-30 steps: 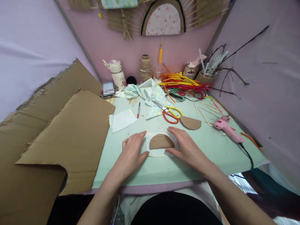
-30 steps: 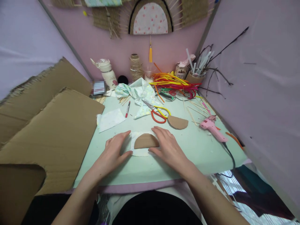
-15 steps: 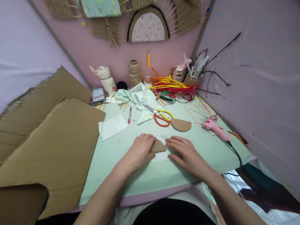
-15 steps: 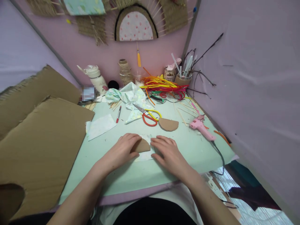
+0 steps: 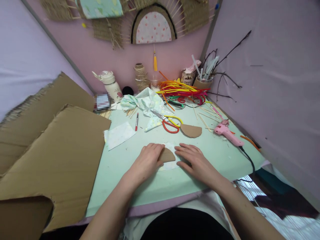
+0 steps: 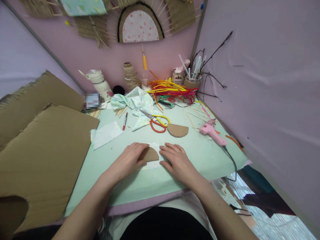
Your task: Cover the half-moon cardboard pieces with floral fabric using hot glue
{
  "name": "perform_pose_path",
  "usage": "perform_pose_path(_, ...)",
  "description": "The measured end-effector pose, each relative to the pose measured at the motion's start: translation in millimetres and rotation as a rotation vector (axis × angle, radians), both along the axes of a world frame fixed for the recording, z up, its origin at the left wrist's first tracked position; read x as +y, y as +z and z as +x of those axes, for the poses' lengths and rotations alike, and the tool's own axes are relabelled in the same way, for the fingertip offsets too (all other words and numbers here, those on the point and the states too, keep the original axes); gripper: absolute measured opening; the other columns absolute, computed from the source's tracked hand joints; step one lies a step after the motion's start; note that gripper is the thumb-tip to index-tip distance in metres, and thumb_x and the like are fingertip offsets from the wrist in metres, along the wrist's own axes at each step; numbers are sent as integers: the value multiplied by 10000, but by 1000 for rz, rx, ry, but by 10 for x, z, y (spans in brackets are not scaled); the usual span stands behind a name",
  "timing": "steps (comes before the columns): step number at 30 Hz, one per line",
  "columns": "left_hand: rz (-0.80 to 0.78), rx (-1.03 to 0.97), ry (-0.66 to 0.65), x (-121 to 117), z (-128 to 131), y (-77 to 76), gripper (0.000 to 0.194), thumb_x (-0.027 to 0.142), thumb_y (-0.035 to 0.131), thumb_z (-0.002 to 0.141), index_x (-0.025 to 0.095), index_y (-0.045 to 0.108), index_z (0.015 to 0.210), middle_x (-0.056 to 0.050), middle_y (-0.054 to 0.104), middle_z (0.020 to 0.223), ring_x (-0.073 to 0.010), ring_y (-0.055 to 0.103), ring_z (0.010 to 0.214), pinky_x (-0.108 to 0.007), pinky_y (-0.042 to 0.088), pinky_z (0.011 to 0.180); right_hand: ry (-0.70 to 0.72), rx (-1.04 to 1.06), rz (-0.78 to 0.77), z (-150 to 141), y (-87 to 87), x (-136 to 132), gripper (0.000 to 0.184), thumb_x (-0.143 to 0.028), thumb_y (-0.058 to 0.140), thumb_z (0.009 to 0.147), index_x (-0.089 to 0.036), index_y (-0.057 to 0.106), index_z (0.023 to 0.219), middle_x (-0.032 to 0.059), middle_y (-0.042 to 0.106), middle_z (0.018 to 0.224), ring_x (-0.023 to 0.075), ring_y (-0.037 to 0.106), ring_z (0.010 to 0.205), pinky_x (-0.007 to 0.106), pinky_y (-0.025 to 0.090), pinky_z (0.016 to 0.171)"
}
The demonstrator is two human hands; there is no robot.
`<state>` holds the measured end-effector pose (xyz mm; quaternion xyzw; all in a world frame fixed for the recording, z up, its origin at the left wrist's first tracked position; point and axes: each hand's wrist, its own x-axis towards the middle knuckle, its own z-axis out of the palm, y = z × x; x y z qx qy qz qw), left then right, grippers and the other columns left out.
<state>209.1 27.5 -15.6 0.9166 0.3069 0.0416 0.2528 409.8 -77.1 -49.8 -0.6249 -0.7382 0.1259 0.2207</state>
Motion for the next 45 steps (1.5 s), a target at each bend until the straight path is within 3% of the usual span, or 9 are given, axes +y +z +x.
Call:
perform_pose_path(6,-1,-99,24,94,-211,106,609,203,600,794,262,377,1357,-85,445,1424,-264,410,1298,-438,342,1052,6,-16,-7,-3,-24,-4,312,-260,583,877,-222,597,1187,60,574,1342,275,437,1304,510,337,1057)
perform_pose_path(11,74,-94,193,186,-397,280,449,270,525,856,246,444,1296,-70,544,1311,-243,500,1212,-431,398,1012,8,-12,-4,18,-48,-3,317,-273,576,882,-233,593,1196,58,577,1339,269,438,1306,511,338,1059)
perform_pose_path(18,35,-45,-13,-9,-86,99,414,163,508,811,223,499,1221,-82,556,1238,-263,474,1162,-430,402,967,3,-5,17,14,-82,-12,322,-272,580,877,-232,592,1197,61,577,1339,264,435,1310,512,329,1069)
perform_pose_path(30,27,-4,18,-64,-48,73,505,204,537,787,202,430,1281,-107,565,1217,-271,479,1142,-440,367,948,9,10,19,12,-97,-16,320,-274,571,887,-225,583,1203,62,574,1341,262,424,1316,518,316,1073)
perform_pose_path(35,40,-7,24,-88,-55,28,524,200,516,800,217,405,1312,-106,535,1268,-272,469,1183,-443,360,969,4,69,68,45,-22,-29,337,-316,594,876,-227,582,1200,77,563,1350,256,460,1285,490,346,1063)
perform_pose_path(37,46,-4,34,-81,-60,18,545,199,527,786,218,405,1317,-108,503,1306,-277,457,1204,-443,353,983,-89,102,139,198,31,-47,324,-349,579,882,-222,592,1180,88,589,1311,245,511,1227,444,397,1028)
perform_pose_path(41,24,9,40,-47,-58,-8,521,227,517,795,226,419,1307,-104,521,1265,-279,473,1164,-453,353,971,-518,-19,246,797,105,-98,277,-335,541,884,-178,626,1097,128,652,1114,277,577,1071,424,440,945)
perform_pose_path(43,15,11,37,-36,-51,-18,505,239,509,803,222,428,1301,-109,531,1241,-280,481,1140,-458,354,961,-704,-159,148,1120,93,-109,315,-313,557,861,-128,623,1108,166,622,1092,306,563,1043,427,429,926)
perform_pose_path(45,8,17,37,-32,-46,-22,498,245,502,807,219,435,1300,-110,533,1232,-280,485,1128,-459,354,956,-801,-246,-13,1360,46,-94,357,-330,561,852,-115,612,1133,177,605,1057,318,557,1009,429,421,897)
